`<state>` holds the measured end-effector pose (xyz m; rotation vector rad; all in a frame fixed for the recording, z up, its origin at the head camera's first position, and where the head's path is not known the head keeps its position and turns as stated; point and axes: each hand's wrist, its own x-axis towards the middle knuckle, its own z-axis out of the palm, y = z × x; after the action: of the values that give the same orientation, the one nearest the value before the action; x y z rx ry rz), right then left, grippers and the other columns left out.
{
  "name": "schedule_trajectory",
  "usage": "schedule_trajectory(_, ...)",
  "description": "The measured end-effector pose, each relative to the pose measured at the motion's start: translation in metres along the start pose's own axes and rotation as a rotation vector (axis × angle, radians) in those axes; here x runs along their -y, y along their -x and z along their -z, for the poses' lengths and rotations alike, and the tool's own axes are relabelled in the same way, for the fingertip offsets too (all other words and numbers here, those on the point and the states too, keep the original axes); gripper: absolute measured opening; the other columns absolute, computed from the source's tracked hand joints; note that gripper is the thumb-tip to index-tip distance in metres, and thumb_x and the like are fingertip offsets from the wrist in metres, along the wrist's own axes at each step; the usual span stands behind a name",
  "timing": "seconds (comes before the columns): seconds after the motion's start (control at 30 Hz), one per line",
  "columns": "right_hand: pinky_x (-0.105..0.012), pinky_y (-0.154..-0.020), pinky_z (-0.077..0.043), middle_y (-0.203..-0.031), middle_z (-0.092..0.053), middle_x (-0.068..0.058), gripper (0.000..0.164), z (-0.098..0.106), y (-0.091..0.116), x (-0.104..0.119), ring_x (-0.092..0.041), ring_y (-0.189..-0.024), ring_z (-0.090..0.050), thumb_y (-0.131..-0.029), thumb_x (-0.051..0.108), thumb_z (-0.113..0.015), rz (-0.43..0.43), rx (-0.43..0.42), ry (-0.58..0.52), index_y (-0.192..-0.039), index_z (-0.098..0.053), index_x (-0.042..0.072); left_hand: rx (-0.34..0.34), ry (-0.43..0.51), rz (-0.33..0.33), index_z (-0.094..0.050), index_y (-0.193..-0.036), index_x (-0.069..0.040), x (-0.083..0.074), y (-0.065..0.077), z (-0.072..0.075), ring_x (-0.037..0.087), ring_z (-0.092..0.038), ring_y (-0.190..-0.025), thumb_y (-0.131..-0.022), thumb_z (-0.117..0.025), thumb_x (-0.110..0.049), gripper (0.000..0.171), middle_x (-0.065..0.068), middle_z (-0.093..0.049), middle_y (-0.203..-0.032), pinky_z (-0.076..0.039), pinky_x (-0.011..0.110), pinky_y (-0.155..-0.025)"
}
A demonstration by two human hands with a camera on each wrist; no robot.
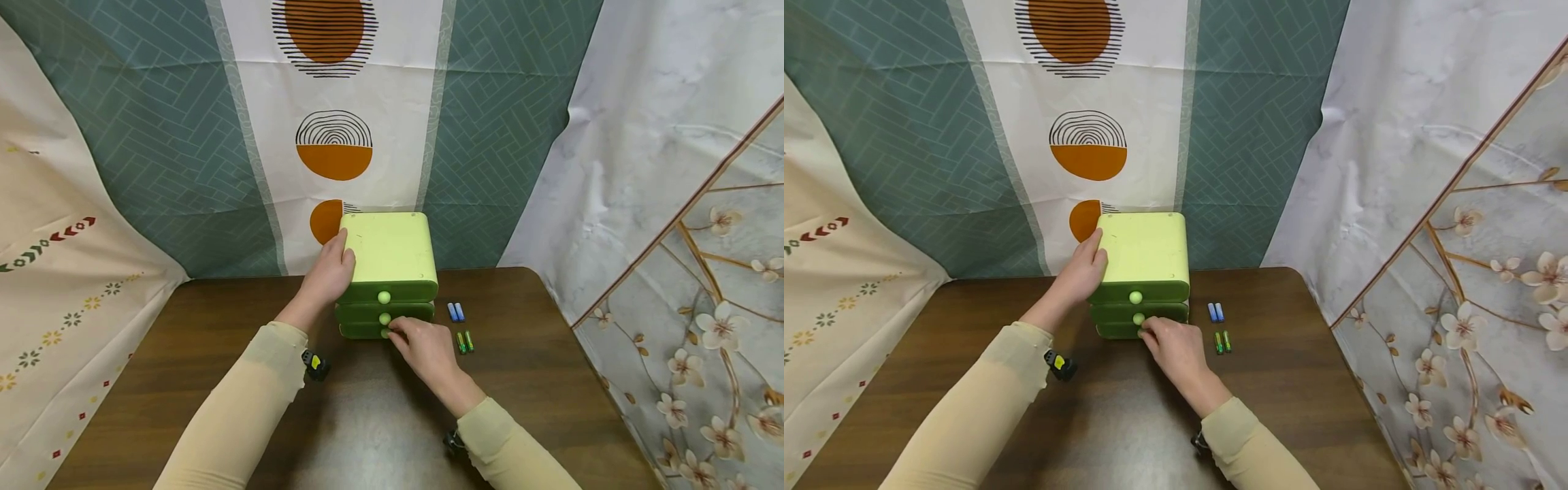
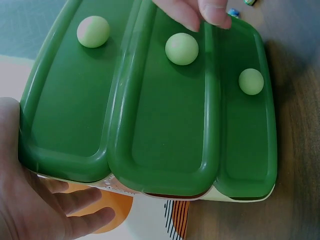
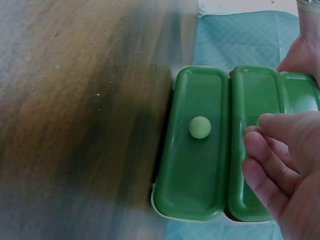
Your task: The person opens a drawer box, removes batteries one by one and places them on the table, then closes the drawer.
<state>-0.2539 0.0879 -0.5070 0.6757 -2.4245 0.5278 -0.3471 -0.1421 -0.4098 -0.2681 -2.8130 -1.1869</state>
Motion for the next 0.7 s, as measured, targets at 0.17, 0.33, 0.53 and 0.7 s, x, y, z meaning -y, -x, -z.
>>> schedule_trajectory(0.17, -0.031, -0.052, -0.05, -0.096, -0.082, 0.007, 0.014, -0.003, 0.004, -0.002, -0.011, -0.07, -0.074, -0.093, 0.023, -0.092, -0.021, 0.027, -0.01, -0.106, -0.086, 0.019, 0.004, 0.003, 0.002, -0.012, -0.18, -0.015, 0.0, 0.0, 0.0, 0.035, -0.017, -0.168, -0.117, -0.024, -0.041, 0.069, 0.015, -0.015, -0.183, -0.019, 0.057, -0.133)
schedule_trajectory(0.33, -0.033, -0.054, -0.053, -0.098, -0.083, 0.007, 0.015, -0.01, 0.007, -0.005, -0.011, -0.074, -0.075, -0.094, 0.024, -0.091, -0.046, 0.064, -0.013, -0.107, -0.085, 0.02, 0.002, 0.001, 0.0, -0.012, -0.18, -0.015, 0.001, 0.0, 0.0, 0.035, -0.017, -0.168, -0.117, -0.024, -0.041, 0.069, 0.015, -0.016, -0.183, -0.019, 0.057, -0.133)
schedule_trajectory(0.53, -0.036, -0.057, -0.056, -0.098, -0.083, 0.007, 0.015, -0.019, 0.008, -0.009, -0.012, -0.076, -0.076, -0.095, 0.025, -0.09, -0.057, 0.09, -0.009, -0.108, -0.085, 0.02, -0.001, 0.004, 0.003, -0.012, -0.18, -0.015, 0.0, 0.0, 0.0, 0.034, -0.017, -0.168, -0.117, -0.024, -0.042, 0.069, 0.015, -0.016, -0.183, -0.019, 0.056, -0.133)
schedule_trajectory(0.7, -0.037, -0.057, -0.056, -0.099, -0.083, 0.007, 0.015, -0.024, 0.008, -0.011, -0.014, -0.075, -0.076, -0.096, 0.027, -0.09, -0.056, 0.117, 0.008, -0.11, -0.085, 0.022, 0.004, 0.006, 0.005, -0.011, -0.18, -0.016, 0.0, 0.0, 0.001, 0.034, -0.017, -0.168, -0.117, -0.025, -0.041, 0.069, 0.014, -0.015, -0.183, -0.019, 0.057, -0.133)
